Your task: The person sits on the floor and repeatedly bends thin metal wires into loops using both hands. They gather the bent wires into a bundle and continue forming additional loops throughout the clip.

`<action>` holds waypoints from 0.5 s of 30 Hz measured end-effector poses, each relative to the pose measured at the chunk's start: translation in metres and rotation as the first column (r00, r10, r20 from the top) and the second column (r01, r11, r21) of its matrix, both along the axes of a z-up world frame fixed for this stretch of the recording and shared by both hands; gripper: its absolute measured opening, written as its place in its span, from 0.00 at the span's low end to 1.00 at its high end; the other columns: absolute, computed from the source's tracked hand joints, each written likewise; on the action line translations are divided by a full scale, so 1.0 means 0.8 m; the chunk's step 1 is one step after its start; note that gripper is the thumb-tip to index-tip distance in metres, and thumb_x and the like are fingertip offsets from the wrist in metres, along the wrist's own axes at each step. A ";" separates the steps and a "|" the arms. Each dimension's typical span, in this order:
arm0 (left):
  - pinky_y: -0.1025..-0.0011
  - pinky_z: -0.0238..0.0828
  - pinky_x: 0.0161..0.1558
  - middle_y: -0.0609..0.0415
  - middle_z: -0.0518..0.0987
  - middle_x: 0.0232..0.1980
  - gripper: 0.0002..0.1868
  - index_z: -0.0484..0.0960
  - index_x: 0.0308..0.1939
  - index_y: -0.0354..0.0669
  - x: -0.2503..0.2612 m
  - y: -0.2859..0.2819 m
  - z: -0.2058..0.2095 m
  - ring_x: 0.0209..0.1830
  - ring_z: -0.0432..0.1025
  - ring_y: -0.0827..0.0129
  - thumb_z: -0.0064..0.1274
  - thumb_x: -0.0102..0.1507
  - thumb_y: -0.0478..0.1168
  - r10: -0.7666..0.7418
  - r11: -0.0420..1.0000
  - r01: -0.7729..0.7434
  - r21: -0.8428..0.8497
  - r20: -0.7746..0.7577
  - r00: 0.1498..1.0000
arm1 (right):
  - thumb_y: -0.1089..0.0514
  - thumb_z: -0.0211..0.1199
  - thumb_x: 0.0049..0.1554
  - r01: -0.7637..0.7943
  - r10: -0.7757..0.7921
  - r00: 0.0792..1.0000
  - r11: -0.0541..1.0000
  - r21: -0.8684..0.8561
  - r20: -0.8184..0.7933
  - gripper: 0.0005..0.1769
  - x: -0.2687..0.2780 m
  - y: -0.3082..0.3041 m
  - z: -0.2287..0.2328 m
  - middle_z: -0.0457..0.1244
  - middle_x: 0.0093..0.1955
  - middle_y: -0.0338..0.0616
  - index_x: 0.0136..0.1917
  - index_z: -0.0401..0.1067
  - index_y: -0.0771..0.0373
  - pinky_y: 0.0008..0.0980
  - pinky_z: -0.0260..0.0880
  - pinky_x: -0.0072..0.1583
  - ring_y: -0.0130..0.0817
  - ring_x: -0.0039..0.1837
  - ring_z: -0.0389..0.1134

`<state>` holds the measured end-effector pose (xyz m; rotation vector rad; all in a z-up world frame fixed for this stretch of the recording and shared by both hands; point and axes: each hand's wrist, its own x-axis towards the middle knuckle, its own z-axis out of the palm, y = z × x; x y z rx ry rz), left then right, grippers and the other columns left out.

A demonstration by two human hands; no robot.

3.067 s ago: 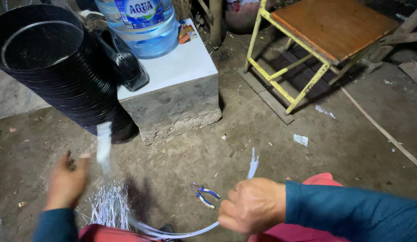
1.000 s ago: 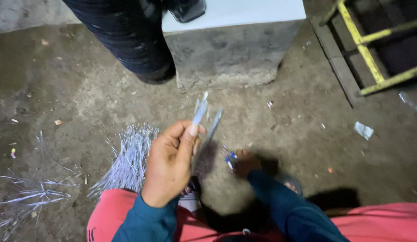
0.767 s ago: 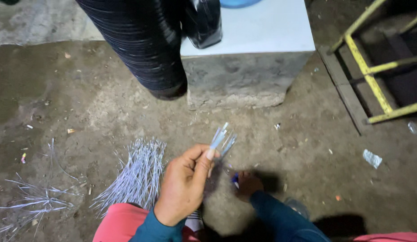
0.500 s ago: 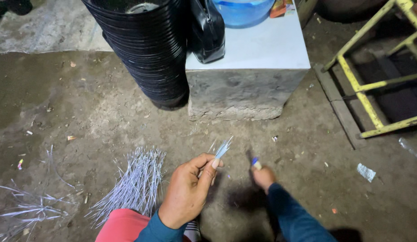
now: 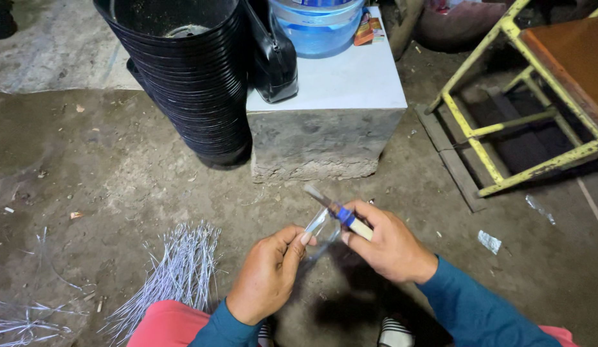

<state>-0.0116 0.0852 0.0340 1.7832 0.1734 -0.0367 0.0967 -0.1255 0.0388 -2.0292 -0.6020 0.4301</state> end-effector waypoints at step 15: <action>0.73 0.63 0.28 0.58 0.71 0.23 0.11 0.82 0.39 0.39 -0.008 -0.019 0.016 0.24 0.63 0.78 0.47 0.70 0.41 -0.066 0.997 0.066 0.026 0.007 0.998 | 0.59 0.65 0.53 0.082 -0.081 0.996 0.995 -0.062 0.030 0.18 -0.034 -0.027 -0.005 0.67 0.39 0.43 0.57 0.71 0.57 0.32 0.70 0.48 0.29 0.43 0.68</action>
